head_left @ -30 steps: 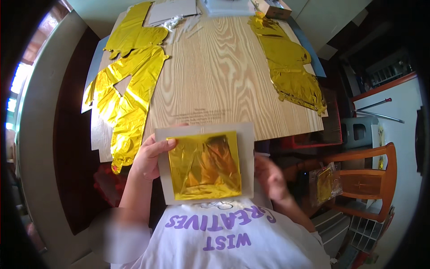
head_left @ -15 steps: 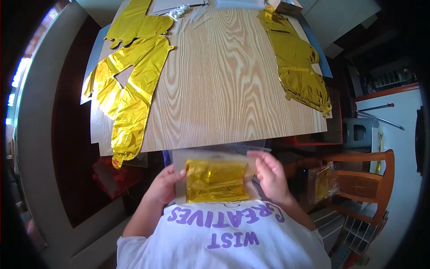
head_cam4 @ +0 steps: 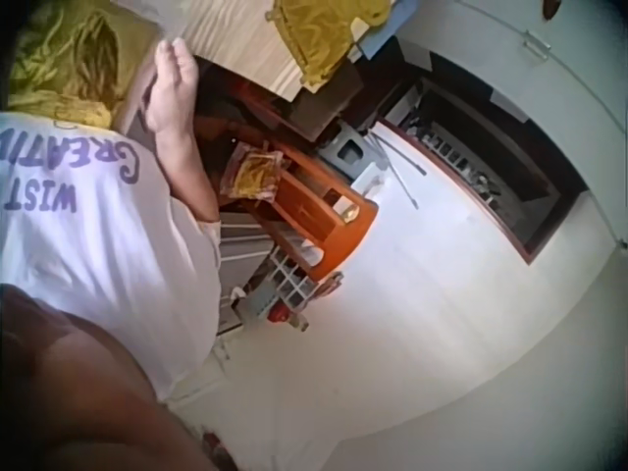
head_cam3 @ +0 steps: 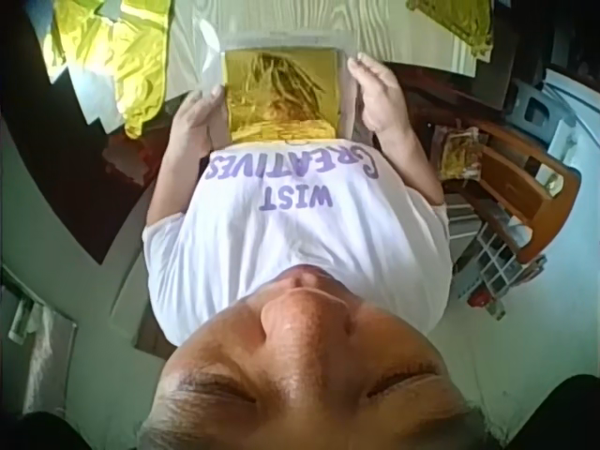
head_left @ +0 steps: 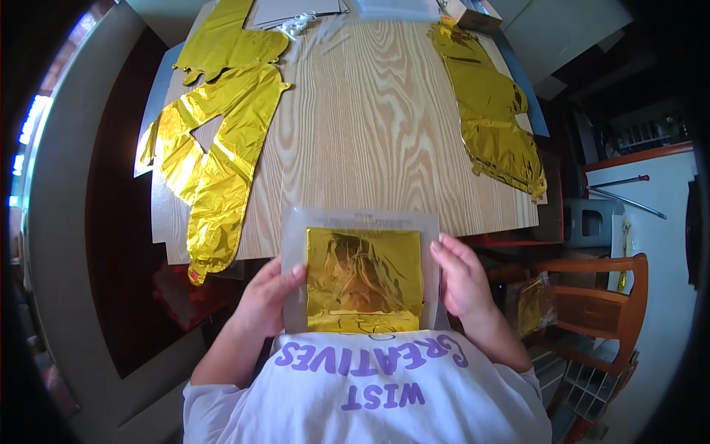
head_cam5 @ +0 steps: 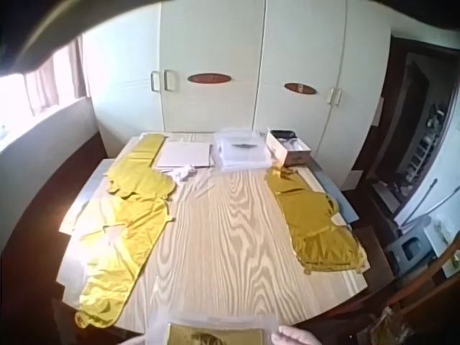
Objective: Folding gold-colored foil balloons and placing them into clear plastic sleeves with paper inserts.
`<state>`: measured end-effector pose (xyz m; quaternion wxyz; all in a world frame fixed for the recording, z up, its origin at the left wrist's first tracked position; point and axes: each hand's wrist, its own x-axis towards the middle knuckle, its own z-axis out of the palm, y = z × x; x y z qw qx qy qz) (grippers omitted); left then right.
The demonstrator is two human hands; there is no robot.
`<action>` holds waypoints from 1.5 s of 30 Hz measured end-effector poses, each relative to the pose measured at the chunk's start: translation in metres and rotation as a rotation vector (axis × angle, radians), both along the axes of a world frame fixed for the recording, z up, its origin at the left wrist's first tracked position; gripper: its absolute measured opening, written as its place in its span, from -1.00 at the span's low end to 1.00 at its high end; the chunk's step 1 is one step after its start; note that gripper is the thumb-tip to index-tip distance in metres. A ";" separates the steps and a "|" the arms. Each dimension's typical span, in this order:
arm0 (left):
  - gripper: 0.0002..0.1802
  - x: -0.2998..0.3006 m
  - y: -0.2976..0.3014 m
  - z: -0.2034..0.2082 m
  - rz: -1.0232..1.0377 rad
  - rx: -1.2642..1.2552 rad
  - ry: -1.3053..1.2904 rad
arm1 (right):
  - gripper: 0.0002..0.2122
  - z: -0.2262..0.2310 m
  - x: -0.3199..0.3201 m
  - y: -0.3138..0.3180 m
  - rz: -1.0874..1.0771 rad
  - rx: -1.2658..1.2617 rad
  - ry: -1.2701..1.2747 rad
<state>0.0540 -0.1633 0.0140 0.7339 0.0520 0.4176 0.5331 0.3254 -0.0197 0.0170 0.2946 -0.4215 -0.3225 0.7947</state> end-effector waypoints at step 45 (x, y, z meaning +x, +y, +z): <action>0.30 0.035 0.030 0.003 -0.500 -0.007 1.617 | -0.35 -0.025 0.030 -0.008 -0.016 1.273 -1.120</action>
